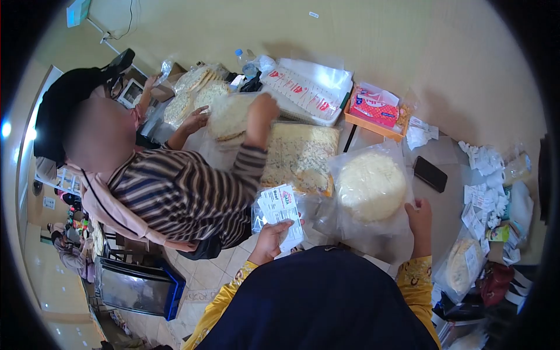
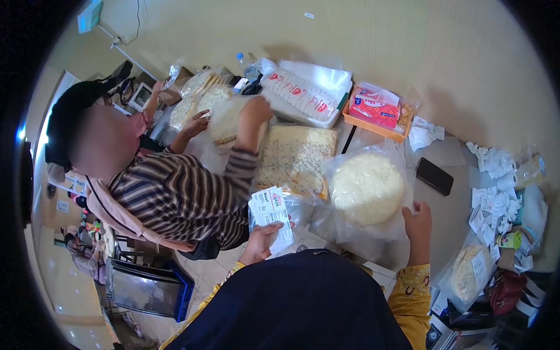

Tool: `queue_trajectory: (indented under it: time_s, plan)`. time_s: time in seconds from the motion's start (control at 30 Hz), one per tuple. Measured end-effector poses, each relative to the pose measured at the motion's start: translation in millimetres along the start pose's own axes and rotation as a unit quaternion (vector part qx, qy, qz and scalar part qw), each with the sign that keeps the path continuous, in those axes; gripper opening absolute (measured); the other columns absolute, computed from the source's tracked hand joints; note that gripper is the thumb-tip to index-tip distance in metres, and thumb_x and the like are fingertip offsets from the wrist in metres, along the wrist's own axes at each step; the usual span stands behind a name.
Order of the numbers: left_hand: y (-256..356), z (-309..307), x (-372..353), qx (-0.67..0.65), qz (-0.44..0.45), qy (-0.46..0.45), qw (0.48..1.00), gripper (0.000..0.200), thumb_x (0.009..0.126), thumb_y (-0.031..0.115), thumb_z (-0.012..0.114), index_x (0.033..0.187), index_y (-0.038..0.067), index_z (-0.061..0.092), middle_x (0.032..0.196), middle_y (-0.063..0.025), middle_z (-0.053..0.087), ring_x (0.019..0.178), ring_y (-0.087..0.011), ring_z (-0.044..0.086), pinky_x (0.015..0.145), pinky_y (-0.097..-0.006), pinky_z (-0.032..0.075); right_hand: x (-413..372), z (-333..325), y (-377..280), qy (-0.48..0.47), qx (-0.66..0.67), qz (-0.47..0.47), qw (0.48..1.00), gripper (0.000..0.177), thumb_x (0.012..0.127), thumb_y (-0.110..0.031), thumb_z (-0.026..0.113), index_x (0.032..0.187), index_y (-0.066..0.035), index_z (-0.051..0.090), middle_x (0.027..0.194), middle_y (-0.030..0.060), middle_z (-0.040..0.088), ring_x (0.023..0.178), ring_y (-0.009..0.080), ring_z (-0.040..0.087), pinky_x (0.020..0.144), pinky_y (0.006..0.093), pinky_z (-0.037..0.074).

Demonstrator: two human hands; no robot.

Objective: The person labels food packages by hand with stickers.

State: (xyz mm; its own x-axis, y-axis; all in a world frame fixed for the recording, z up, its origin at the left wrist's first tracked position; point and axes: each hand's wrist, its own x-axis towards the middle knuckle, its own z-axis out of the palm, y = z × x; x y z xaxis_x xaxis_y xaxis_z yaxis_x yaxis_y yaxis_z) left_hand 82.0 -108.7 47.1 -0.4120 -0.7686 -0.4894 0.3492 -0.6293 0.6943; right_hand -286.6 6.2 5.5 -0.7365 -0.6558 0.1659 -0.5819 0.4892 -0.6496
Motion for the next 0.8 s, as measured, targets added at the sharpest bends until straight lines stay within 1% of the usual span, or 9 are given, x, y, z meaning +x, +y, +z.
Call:
queue_trajectory:
  time_s: [0.03,0.13,0.17,0.23,0.37,0.47,0.5,0.63,0.8]
  plan:
    - [1.1,0.0,0.2,0.002,-0.003,-0.003,1.000,0.031,0.081,0.001,0.049,0.112,-0.005,0.051,0.096,-0.0161,0.062,0.084,-0.0236,0.062,0.071,-0.0334,0.051,-1.5,-1.1,-5.4,0.104,-0.091,-0.131,0.982,0.028,0.076,-0.014,0.060,0.096,0.003,0.054,0.086,0.0112,0.057,0.080,0.0209,0.057,0.071,0.0308,0.048]
    - [20.6,4.9,-5.5,0.070,-0.063,-0.004,0.996,0.030,0.081,0.002,0.050,0.111,-0.005,0.051,0.095,-0.0155,0.062,0.081,-0.0234,0.062,0.069,-0.0330,0.051,2.0,-28.3,-74.4,0.174,-0.094,-0.207,0.958,0.028,0.076,-0.012,0.061,0.098,0.003,0.054,0.096,0.0144,0.056,0.088,0.0222,0.056,0.074,0.0312,0.047]
    - [21.2,3.2,-5.2,0.075,-0.065,-0.005,0.995,0.030,0.081,0.002,0.051,0.110,-0.005,0.051,0.095,-0.0153,0.063,0.081,-0.0234,0.061,0.069,-0.0331,0.051,-1.7,-22.8,-87.1,0.104,0.020,-0.176,0.979,0.027,0.076,-0.010,0.061,0.098,0.002,0.054,0.095,0.0142,0.057,0.088,0.0213,0.057,0.074,0.0307,0.047]
    - [12.0,-4.4,2.3,0.064,-0.044,-0.009,0.997,0.030,0.080,0.003,0.053,0.110,-0.004,0.052,0.095,-0.0150,0.063,0.079,-0.0234,0.061,0.069,-0.0335,0.050,-11.4,-5.3,-105.4,-0.034,0.243,-0.106,0.964,0.025,0.075,-0.008,0.062,0.098,0.001,0.055,0.095,0.0137,0.059,0.087,0.0195,0.058,0.073,0.0296,0.047]
    - [9.2,-4.9,6.5,0.082,-0.023,0.009,0.996,0.029,0.078,0.002,0.057,0.107,-0.003,0.054,0.095,-0.0144,0.063,0.080,-0.0225,0.060,0.070,-0.0335,0.049,-53.1,55.7,-157.0,-0.279,0.387,-0.088,0.874,0.019,0.078,-0.007,0.063,0.095,-0.003,0.056,0.083,0.0035,0.059,0.074,0.0083,0.055,0.067,0.0240,0.045]
    - [11.3,-8.6,5.2,0.119,-0.056,0.040,0.990,0.027,0.078,0.001,0.057,0.105,-0.002,0.056,0.096,-0.0117,0.063,0.083,-0.0202,0.059,0.074,-0.0318,0.047,-87.0,121.8,-170.9,-0.318,0.403,-0.094,0.853,0.022,0.074,-0.010,0.068,0.091,-0.001,0.056,0.079,0.0049,0.060,0.072,0.0087,0.056,0.063,0.0241,0.046]
    - [-1.9,-23.2,13.3,0.108,0.013,0.009,0.994,0.026,0.078,-0.001,0.058,0.104,-0.001,0.057,0.097,-0.0081,0.062,0.086,-0.0180,0.058,0.078,-0.0296,0.045,-96.5,145.4,-170.9,-0.330,0.424,-0.069,0.840,0.025,0.073,-0.012,0.069,0.090,-0.001,0.056,0.076,0.0057,0.060,0.070,0.0097,0.056,0.062,0.0248,0.046]
    - [-8.7,-55.9,15.6,0.145,0.019,-0.005,0.989,0.031,0.077,-0.004,0.060,0.107,-0.001,0.057,0.101,-0.0059,0.061,0.092,-0.0155,0.057,0.083,-0.0289,0.043,-115.4,171.9,-174.1,-0.360,0.454,-0.034,0.815,0.024,0.071,-0.012,0.071,0.086,0.001,0.057,0.073,0.0065,0.061,0.066,0.0103,0.057,0.061,0.0253,0.046]
    - [-8.4,-87.9,16.0,0.083,0.028,-0.031,0.996,0.030,0.078,-0.002,0.059,0.108,0.000,0.056,0.103,-0.0054,0.061,0.093,-0.0153,0.057,0.085,-0.0286,0.043,-127.0,175.7,-193.1,-0.401,0.474,0.011,0.784,0.020,0.073,-0.005,0.068,0.088,0.002,0.057,0.077,0.0074,0.064,0.068,0.0103,0.058,0.063,0.0236,0.046]
